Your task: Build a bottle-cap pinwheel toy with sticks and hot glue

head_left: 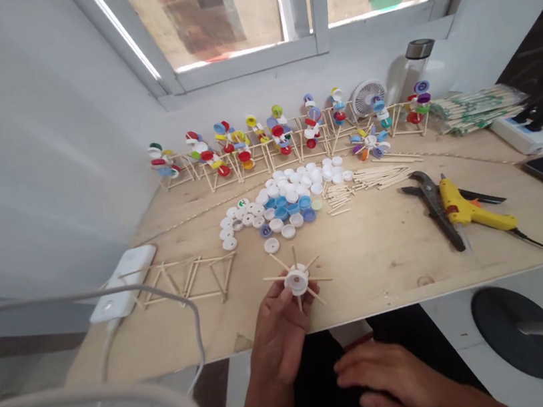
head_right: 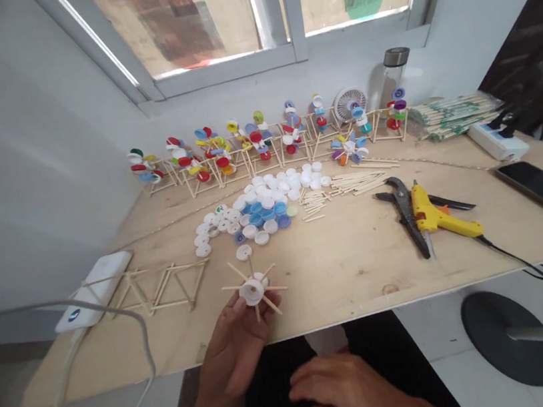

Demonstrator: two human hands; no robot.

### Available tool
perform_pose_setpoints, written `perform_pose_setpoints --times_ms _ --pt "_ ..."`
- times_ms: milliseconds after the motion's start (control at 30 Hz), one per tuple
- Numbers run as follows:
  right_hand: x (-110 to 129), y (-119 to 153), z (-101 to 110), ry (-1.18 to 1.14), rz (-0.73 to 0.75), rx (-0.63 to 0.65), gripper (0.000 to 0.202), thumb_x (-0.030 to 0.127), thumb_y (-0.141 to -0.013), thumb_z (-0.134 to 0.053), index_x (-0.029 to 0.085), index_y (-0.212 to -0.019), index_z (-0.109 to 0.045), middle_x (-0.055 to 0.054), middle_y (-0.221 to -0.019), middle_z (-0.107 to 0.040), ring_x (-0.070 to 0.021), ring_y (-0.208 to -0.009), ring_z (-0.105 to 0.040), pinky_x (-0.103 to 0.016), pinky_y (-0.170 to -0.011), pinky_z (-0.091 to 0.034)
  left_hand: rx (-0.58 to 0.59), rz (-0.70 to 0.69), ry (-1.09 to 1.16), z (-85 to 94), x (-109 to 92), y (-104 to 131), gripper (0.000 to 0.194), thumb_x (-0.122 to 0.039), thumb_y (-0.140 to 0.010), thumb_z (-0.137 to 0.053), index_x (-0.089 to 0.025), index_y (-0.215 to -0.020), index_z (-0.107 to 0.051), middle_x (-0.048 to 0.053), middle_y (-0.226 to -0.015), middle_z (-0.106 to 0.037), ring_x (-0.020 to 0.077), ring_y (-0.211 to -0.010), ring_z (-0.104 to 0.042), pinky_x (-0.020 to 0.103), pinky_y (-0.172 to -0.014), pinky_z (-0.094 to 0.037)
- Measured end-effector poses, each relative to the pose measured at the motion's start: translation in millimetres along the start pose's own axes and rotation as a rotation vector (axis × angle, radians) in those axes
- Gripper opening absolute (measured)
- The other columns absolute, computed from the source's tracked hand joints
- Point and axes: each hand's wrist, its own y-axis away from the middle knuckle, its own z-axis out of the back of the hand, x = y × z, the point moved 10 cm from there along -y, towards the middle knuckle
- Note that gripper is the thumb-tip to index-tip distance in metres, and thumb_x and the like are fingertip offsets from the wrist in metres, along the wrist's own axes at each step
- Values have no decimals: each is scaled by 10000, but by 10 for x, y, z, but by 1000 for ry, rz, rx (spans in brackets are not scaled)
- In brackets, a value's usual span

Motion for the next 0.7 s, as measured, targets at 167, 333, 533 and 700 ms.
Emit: perform_pose_setpoints --times_ms 167,333,533,700 --pt "-203 100 -11 9 -157 -16 253 268 -902 -452 210 -992 -681 -43 -863 -717 -167 -799 -652 -276 -754 -501 20 -7 -18 -57 -8 62 210 -223 -653 -761 -164 -845 -700 49 -955 -701 184 -835 -647 324 -861 -488" --pt "-356 230 636 -101 -336 -393 257 341 -922 -454 242 -1031 -664 -62 -997 -698 -193 -931 -638 -316 -826 -498 40 -3 -41 -135 59 127 315 -187 -618 -780 -166 -922 -699 42 -921 -706 170 -805 -651 302 -831 -477" --pt "-289 74 1061 -135 -292 -608 329 399 -853 -560 252 -1144 -609 -74 -1164 -630 -219 -1026 -586 -375 -903 -474 22 -31 -156 -146 117 221 336 -214 -601 -793 -166 -922 -703 57 -931 -714 190 -851 -649 312 -840 -462" --pt "-284 -161 957 -262 -256 -460 404 415 -791 -641 244 -1155 -601 -67 -1172 -611 -224 -1066 -559 -381 -928 -446 48 -34 -248 -150 171 291 354 -222 -587 -806 -175 -924 -709 72 -936 -734 222 -901 -654 320 -849 -451"
